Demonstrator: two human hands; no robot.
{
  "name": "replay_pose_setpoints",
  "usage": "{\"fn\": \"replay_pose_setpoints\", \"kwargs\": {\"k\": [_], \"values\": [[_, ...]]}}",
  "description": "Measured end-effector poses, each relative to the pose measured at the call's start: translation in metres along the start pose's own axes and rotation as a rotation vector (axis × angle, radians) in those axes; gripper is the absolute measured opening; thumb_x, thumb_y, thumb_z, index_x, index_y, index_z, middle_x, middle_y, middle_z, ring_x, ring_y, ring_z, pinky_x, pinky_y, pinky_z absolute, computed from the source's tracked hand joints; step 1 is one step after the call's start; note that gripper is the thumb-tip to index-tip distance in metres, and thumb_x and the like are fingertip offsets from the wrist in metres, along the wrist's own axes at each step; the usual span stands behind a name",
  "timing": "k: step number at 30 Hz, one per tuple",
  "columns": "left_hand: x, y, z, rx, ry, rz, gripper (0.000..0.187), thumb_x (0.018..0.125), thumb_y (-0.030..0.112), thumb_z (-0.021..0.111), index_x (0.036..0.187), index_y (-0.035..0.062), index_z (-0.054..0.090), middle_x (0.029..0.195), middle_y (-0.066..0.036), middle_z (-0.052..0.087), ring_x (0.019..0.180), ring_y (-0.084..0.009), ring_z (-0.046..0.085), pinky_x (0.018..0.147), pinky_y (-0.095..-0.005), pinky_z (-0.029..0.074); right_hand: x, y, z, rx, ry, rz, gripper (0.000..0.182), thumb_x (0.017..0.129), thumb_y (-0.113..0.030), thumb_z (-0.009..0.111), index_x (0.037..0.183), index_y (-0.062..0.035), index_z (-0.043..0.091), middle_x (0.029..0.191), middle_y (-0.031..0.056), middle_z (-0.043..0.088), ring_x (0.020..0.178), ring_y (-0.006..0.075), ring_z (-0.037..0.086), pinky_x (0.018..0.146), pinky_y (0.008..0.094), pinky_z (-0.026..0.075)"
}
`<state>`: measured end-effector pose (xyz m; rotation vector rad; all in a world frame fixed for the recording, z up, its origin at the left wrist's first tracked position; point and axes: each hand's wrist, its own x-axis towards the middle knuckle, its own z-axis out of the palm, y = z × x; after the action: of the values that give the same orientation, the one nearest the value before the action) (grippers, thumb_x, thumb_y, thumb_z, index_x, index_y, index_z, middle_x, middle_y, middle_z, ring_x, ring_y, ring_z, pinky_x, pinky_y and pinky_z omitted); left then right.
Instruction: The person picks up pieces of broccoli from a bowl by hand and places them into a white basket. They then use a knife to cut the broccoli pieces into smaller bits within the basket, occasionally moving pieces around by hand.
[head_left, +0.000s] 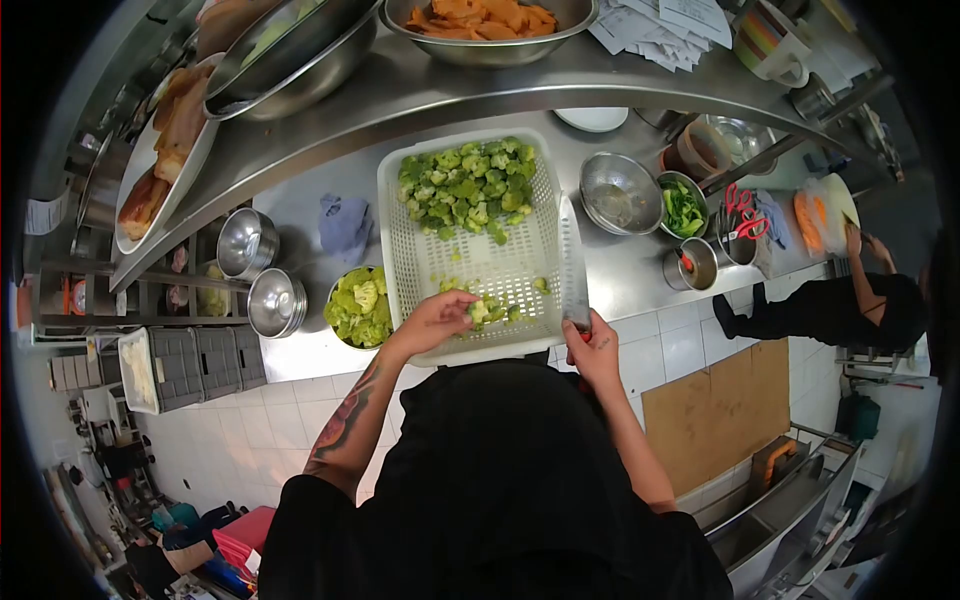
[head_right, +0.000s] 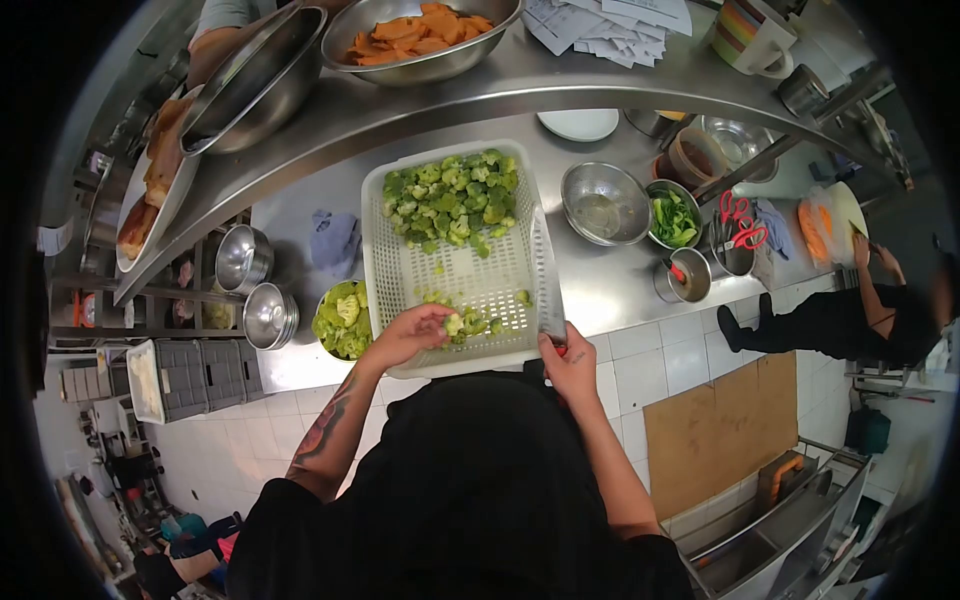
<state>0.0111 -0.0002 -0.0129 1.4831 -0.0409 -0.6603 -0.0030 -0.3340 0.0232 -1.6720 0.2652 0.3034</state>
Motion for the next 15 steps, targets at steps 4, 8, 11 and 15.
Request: {"fn": "replay_pose_setpoints", "kwargs": {"k": [4,8,11,15], "values": [[-0.016,0.03,0.019,-0.314,0.074,0.007,0.04,0.104,0.005,0.064,0.144,0.004,0.057,0.121,-0.007,0.068,0.114,-0.0195,0.069,0.094,-0.0348,0.058,-0.006,-0.014,0.003,-0.392,-0.038,-0.186,0.015,0.1,-0.016,0.068,0.108,-0.0027,0.068,0.076,0.0071,0.07,0.056,0.0183,0.064,0.056,0.034,0.051],[-0.014,0.029,0.041,-0.626,0.164,0.126,0.038,0.105,0.005,0.063,0.142,0.002,0.058,0.13,-0.011,0.067,0.117,-0.0234,0.069,0.1,-0.0388,0.059,-0.012,-0.049,0.02,-0.654,-0.036,-0.451,0.019,0.092,-0.011,0.071,0.111,-0.0076,0.069,0.087,0.0117,0.074,0.073,0.0299,0.073,0.067,0.0401,0.057],[-0.01,0.029,0.056,-0.694,0.249,0.166,0.036,0.104,0.003,0.063,0.139,-0.0003,0.058,0.132,-0.013,0.067,0.119,-0.0255,0.069,0.101,-0.0407,0.06,-0.01,-0.069,0.034,-0.691,-0.09,-0.532,0.03,0.085,-0.009,0.075,0.114,-0.0086,0.068,0.093,0.0103,0.074,0.075,0.0289,0.074,0.068,0.0405,0.058],[-0.015,0.04,0.072,-0.634,0.382,0.141,0.033,0.102,-0.002,0.062,0.135,-0.0038,0.058,0.128,-0.015,0.068,0.115,-0.0271,0.071,0.096,-0.0404,0.063,-0.005,-0.077,0.05,-0.696,-0.123,-0.763,0.031,0.083,-0.005,0.077,0.113,-0.0089,0.067,0.086,0.0089,0.072,0.072,0.0292,0.072,0.066,0.0413,0.058]]}}
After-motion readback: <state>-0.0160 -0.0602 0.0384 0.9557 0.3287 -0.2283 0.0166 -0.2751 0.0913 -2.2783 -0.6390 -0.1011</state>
